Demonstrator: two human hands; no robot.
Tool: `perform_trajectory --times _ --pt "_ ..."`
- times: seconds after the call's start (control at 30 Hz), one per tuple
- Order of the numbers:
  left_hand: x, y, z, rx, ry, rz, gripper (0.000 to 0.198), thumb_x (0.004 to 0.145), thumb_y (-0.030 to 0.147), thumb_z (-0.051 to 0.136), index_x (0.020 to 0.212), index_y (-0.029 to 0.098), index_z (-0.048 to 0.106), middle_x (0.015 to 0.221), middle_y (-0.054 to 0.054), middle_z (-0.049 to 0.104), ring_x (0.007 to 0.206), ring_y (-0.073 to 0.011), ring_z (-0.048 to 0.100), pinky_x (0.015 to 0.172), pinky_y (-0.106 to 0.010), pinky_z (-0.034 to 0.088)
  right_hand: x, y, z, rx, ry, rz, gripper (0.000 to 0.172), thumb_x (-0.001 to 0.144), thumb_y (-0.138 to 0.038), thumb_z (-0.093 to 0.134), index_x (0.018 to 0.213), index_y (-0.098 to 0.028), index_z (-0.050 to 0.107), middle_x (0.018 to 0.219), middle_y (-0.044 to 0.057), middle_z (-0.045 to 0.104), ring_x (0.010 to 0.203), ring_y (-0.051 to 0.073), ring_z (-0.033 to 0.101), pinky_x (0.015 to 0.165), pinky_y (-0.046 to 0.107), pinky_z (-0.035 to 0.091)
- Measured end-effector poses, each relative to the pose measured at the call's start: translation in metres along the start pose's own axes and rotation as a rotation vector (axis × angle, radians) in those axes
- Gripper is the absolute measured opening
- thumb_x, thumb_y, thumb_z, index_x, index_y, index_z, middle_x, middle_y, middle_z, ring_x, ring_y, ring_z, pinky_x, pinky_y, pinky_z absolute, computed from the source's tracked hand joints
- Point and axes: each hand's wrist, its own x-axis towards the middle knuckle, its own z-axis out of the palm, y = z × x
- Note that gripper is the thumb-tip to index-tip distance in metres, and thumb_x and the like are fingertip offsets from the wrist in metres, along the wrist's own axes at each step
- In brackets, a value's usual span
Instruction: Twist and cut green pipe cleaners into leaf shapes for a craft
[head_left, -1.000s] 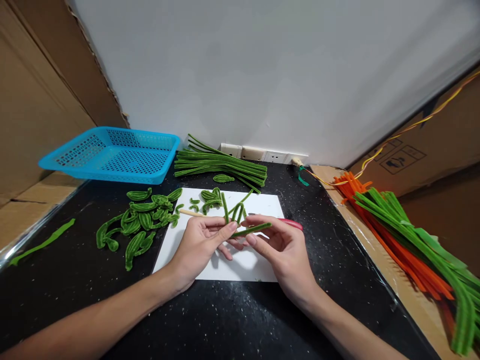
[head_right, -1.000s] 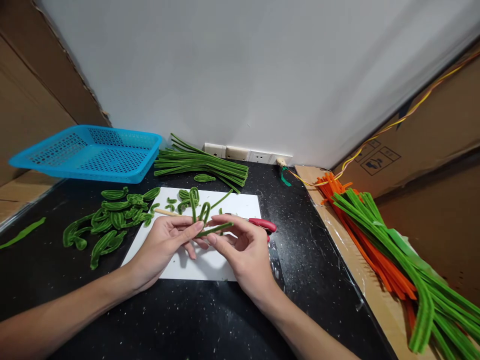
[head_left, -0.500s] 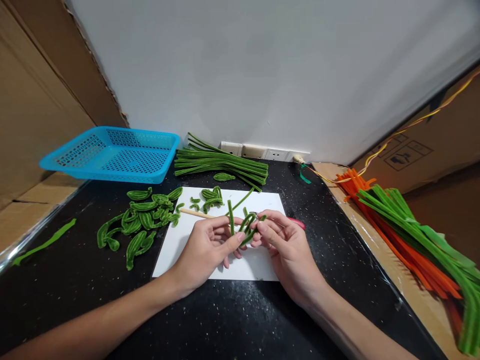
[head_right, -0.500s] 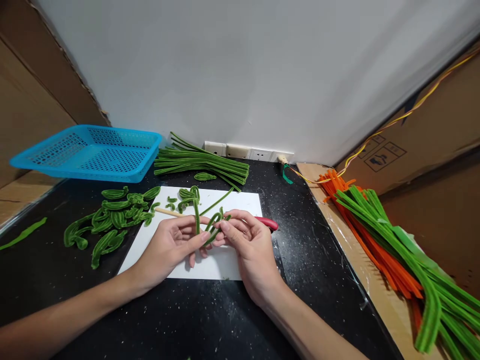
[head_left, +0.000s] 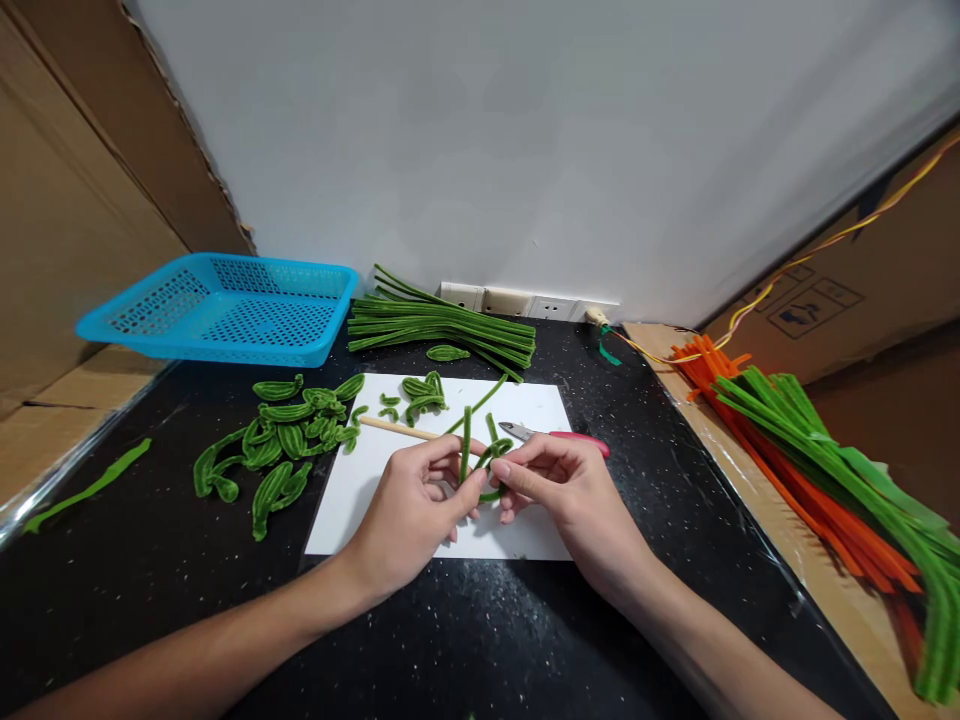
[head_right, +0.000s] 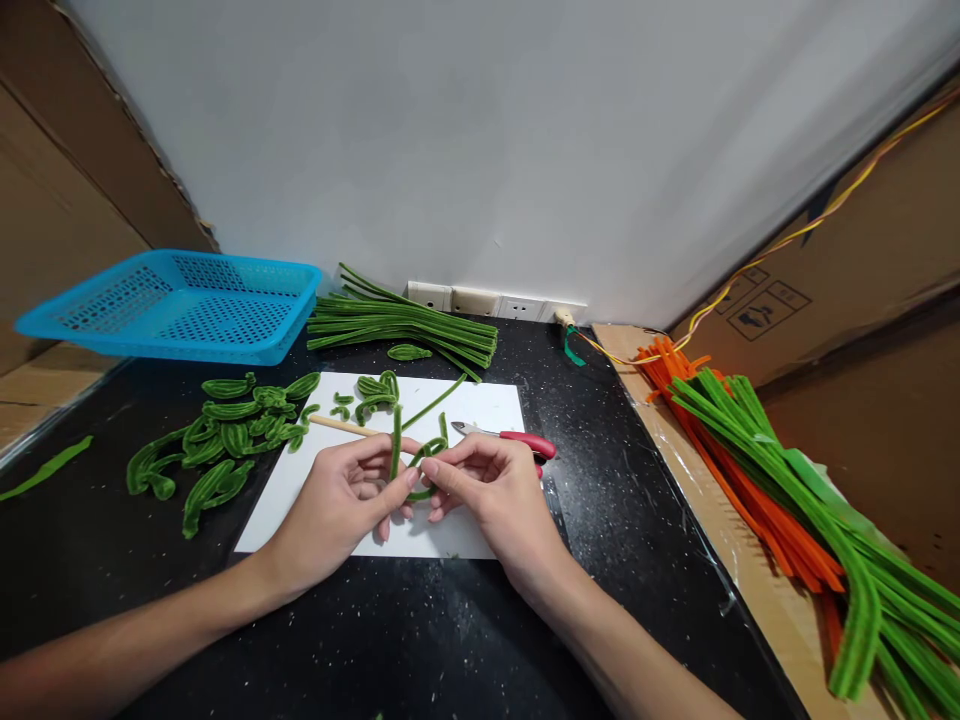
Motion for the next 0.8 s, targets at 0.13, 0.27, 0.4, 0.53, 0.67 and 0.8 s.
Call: perform_trajectory --times 0.13,0.27,0.4,0.53,0.67,0.8 --pt "-0.0018 0.0004 0.0001 0.012 -0.009 -0.002 0.038 0.09 0.044 0.074 0.114 0.014 0.069 0.076 -0.004 0.068 0.062 -0.0166 0.069 0.041 -0.019 0.051 0.001 0.0006 -0.0015 0.027 -0.01 0.034 0.036 0.073 -0.046 0.092 0.079 -0.015 0.075 0.07 0.005 0.076 0.055 0.014 0.069 0.058 0.026 0.057" --pt "-0.0021 0.0024 -0.0002 -0.004 -0.008 -0.006 0.036 0.093 0.044 0.072 0.113 0.015 0.068 0.076 -0.004 0.069 0.061 -0.0163 0.069 0.041 -0.018 0.051 0.0011 -0.0008 -0.001 0.075 -0.047 0.085 0.036 0.07 -0.044 0.095 0.078 -0.015 0.074 0.071 0.004 0.075 0.055 0.013 0.067 0.058 0.025 0.057" --pt "-0.0014 0.0025 -0.0004 -0.026 -0.002 0.003 0.034 0.093 0.044 0.072 0.111 0.015 0.067 0.078 -0.004 0.07 0.061 -0.0155 0.069 0.041 -0.018 0.052 0.0015 -0.0026 0.0 0.111 -0.056 0.1 0.037 0.066 -0.042 0.097 0.076 -0.016 0.073 0.067 0.002 0.072 0.055 0.013 0.065 0.057 0.024 0.057" --pt "-0.0023 0.0018 0.0001 -0.045 0.011 0.005 0.033 0.093 0.043 0.072 0.11 0.015 0.066 0.081 -0.005 0.071 0.066 -0.0167 0.071 0.041 -0.018 0.053 0.0021 -0.0024 -0.0006 0.122 -0.053 0.081 0.036 0.068 -0.042 0.096 0.077 -0.016 0.074 0.072 0.004 0.074 0.058 0.012 0.065 0.058 0.024 0.058" --pt "-0.0011 0.0033 0.0004 -0.094 0.028 0.008 0.036 0.092 0.045 0.073 0.108 0.015 0.064 0.085 -0.006 0.072 0.066 -0.0171 0.071 0.039 -0.018 0.053 0.0022 0.0 -0.0014 0.13 -0.03 0.064 0.033 0.072 -0.041 0.094 0.082 -0.017 0.075 0.075 0.003 0.074 0.062 0.013 0.066 0.061 0.025 0.059" --pt "0.0046 0.0047 -0.0016 -0.155 0.034 -0.004 0.04 0.088 0.047 0.078 0.105 0.013 0.063 0.082 -0.005 0.07 0.064 -0.0166 0.07 0.041 -0.02 0.056 0.0023 0.0047 -0.0008 0.109 -0.017 0.031 0.029 0.076 -0.04 0.092 0.085 -0.017 0.075 0.073 0.003 0.074 0.066 0.015 0.069 0.065 0.027 0.062"
